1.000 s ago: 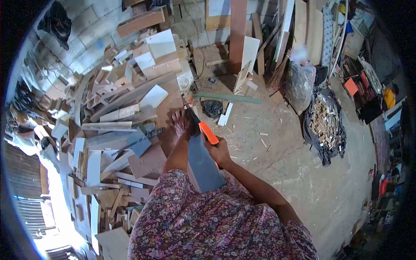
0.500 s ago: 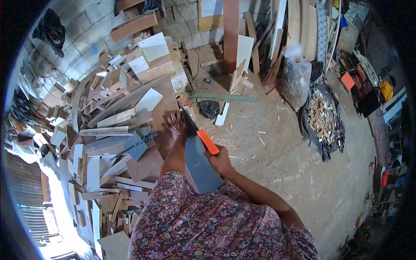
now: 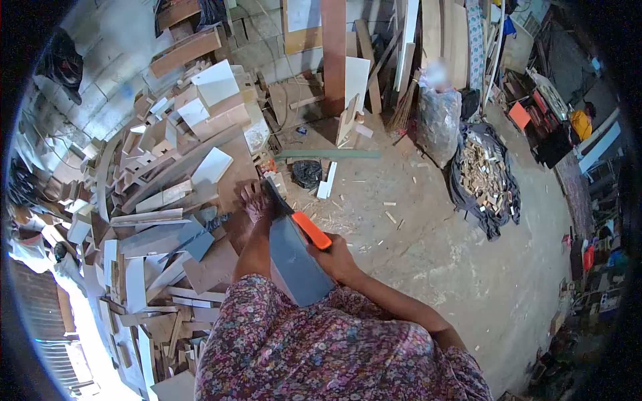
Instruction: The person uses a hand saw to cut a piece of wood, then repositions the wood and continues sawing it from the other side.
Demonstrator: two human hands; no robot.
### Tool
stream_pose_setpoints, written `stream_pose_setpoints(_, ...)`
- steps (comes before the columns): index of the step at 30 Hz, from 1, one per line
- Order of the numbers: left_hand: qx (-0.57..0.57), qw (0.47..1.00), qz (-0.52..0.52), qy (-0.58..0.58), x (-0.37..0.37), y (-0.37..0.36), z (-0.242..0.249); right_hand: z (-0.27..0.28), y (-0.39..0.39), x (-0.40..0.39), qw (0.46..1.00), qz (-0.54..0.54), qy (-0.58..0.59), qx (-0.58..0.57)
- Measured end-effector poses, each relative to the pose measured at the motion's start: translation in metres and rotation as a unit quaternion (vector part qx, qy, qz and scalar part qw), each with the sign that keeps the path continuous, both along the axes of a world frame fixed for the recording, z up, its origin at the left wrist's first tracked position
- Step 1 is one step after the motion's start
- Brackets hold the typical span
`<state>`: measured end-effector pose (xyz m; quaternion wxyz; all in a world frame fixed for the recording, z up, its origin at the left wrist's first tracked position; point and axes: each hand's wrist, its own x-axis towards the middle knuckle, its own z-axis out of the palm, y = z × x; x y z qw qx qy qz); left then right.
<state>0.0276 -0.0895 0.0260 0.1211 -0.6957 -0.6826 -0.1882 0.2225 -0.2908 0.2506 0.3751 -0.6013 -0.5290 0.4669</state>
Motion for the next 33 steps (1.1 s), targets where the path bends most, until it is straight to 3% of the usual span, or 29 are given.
stream_pose_setpoints(1,-0.001,1.000,0.004,-0.001,0.005,-0.007,0.018,0.002,-0.004,0.003,1.000,-0.002,0.010,0.013)
stream_pose_setpoints(3,-0.020,0.987,0.035,-0.156,0.015,-0.023,0.047,0.007,-0.008,0.000,0.999,0.005,-0.030,-0.015)
stream_pose_setpoints(4,0.000,0.991,0.041,-0.129,0.014,-0.020,0.038,0.009,-0.009,-0.002,0.997,0.010,-0.071,-0.038)
stream_pose_setpoints(7,-0.016,0.997,0.012,-0.070,0.006,-0.012,0.034,0.015,0.002,-0.007,0.998,0.008,-0.025,-0.056)
stream_pose_setpoints(8,0.031,0.998,0.006,-0.050,0.007,-0.017,0.035,0.013,0.009,-0.007,0.998,0.011,-0.025,-0.061)
stream_pose_setpoints(12,-0.009,0.999,0.024,-0.045,0.009,-0.010,0.033,0.013,0.028,-0.004,0.999,0.025,-0.019,-0.022)
stream_pose_setpoints(14,-0.023,0.990,-0.008,-0.137,0.008,-0.014,0.038,0.014,0.027,-0.004,1.000,0.023,-0.007,-0.017)
stream_pose_setpoints(17,-0.014,0.987,-0.004,-0.159,0.007,-0.018,0.041,0.015,0.018,0.002,0.998,0.034,0.011,-0.046)
stream_pose_setpoints(18,-0.091,0.992,-0.005,-0.084,0.007,-0.019,0.051,0.017,0.015,0.000,0.999,0.021,0.023,-0.043)
stream_pose_setpoints(19,-0.099,0.991,0.006,-0.085,0.009,-0.020,0.050,0.016,0.012,-0.003,0.999,0.007,0.034,-0.041)
stream_pose_setpoints(21,-0.043,0.983,0.019,-0.178,0.012,-0.020,0.048,0.002,0.014,-0.014,0.997,0.020,0.028,-0.071)
stream_pose_setpoints(23,-0.042,0.987,0.016,-0.154,0.006,-0.009,0.039,-0.034,0.035,-0.027,0.998,-0.005,-0.015,0.060)
stream_pose_setpoints(29,-0.049,0.996,0.020,-0.066,0.003,-0.009,0.029,-0.049,0.077,-0.042,1.000,0.006,0.018,0.014)
stream_pose_setpoints(33,-0.061,0.991,0.049,-0.109,0.013,-0.016,0.054,-0.047,0.060,-0.033,0.999,0.006,0.038,-0.012)
